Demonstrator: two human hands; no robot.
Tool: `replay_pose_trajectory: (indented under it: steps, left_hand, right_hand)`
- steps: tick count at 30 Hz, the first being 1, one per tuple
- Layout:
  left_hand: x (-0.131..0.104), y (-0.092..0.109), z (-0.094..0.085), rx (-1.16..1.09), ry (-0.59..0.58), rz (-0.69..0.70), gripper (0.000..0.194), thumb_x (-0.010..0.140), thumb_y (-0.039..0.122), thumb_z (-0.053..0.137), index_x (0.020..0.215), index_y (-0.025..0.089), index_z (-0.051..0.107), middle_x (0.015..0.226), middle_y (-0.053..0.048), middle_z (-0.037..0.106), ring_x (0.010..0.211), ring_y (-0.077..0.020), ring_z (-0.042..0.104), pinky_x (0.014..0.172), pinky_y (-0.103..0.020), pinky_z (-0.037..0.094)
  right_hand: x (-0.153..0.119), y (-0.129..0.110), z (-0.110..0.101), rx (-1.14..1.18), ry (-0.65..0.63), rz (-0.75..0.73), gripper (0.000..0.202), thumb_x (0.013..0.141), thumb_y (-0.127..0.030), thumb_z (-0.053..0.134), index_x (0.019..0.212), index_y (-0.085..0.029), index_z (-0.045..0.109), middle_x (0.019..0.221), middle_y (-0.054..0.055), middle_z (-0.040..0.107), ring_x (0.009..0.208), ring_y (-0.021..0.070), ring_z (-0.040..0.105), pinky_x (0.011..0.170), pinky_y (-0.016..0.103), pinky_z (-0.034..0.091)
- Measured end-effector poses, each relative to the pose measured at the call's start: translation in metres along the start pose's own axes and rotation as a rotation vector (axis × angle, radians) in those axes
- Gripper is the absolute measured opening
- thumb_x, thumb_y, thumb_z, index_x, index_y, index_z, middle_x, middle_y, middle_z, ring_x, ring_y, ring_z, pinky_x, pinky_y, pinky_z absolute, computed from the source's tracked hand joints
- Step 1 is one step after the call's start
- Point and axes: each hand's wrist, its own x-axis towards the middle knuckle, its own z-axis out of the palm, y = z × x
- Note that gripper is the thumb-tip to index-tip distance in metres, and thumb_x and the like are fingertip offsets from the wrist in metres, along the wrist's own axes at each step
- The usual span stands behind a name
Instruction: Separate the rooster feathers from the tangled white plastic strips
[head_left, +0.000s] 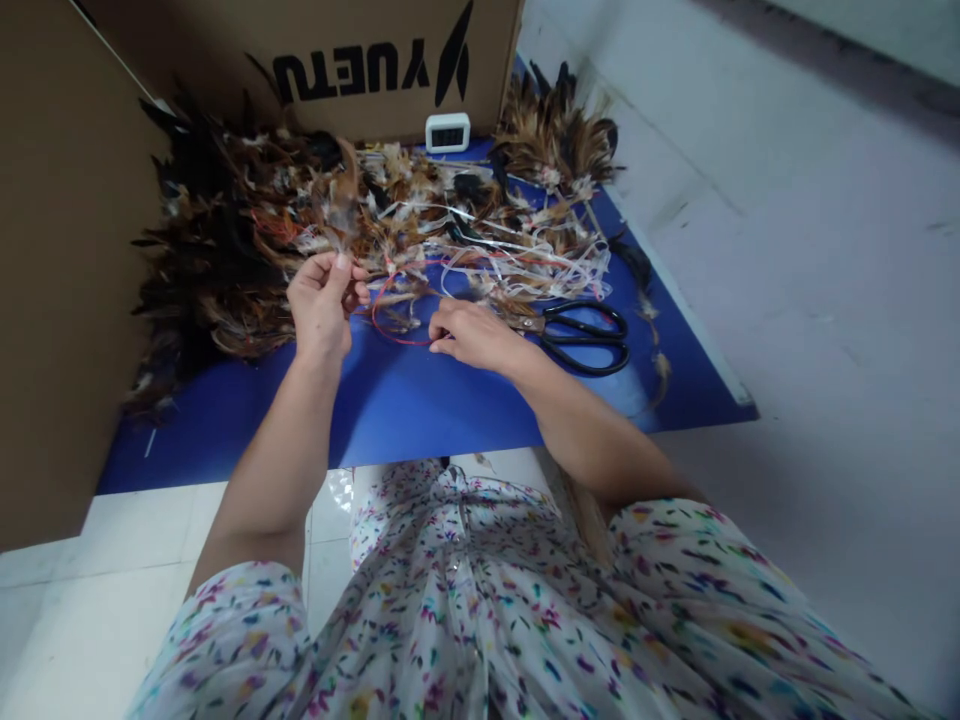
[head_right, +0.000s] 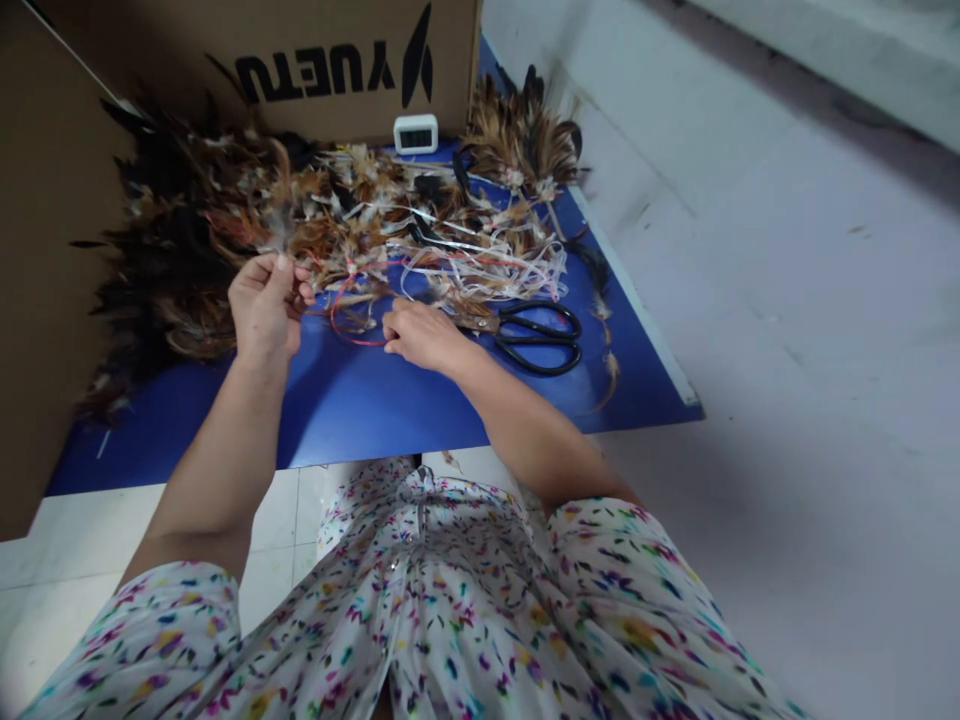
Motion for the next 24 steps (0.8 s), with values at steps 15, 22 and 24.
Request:
replay_pose_trajectory:
  steps: [15, 22, 24]
  left_hand:
    - [0.01, -0.005, -0.009, -0.027, 0.077, 0.01, 0.035, 0.081, 0.044, 0.079, 0.075, 0.021, 0.053, 0.063, 0.006, 0.062, 0.044, -0.0034, 0.052, 0.043, -0.014, 0.043]
    - [0.01, -0.009, -0.01, -0.041, 0.042, 0.021, 0.033, 0.083, 0.042, 0.078, 0.074, 0.021, 0.053, 0.065, 0.005, 0.063, 0.045, -0.004, 0.052, 0.044, -0.016, 0.042]
    - [0.011, -0.009, -0.011, -0.037, 0.04, 0.024, 0.033, 0.083, 0.043, 0.077, 0.075, 0.021, 0.054, 0.065, 0.005, 0.063, 0.045, -0.0039, 0.052, 0.044, -0.016, 0.042]
  right_hand:
    - [0.009, -0.009, -0.016, 0.772, 0.255, 0.017, 0.018, 0.092, -0.033, 0.064, 0.082, -0.021, 0.054, 0.075, -0.002, 0.068, 0.061, 0.0102, 0.062, 0.054, 0.024, 0.045]
    - [0.014, 0.046, -0.12, 0.853, 0.73, 0.04, 0.022, 0.091, -0.037, 0.069, 0.087, -0.021, 0.055, 0.089, 0.001, 0.074, 0.078, 0.0156, 0.074, 0.053, 0.023, 0.046]
    - [0.013, 0.076, -0.145, 0.799, 0.841, 0.075, 0.018, 0.094, -0.037, 0.064, 0.086, -0.022, 0.057, 0.09, 0.0, 0.075, 0.082, 0.0156, 0.075, 0.055, 0.022, 0.045]
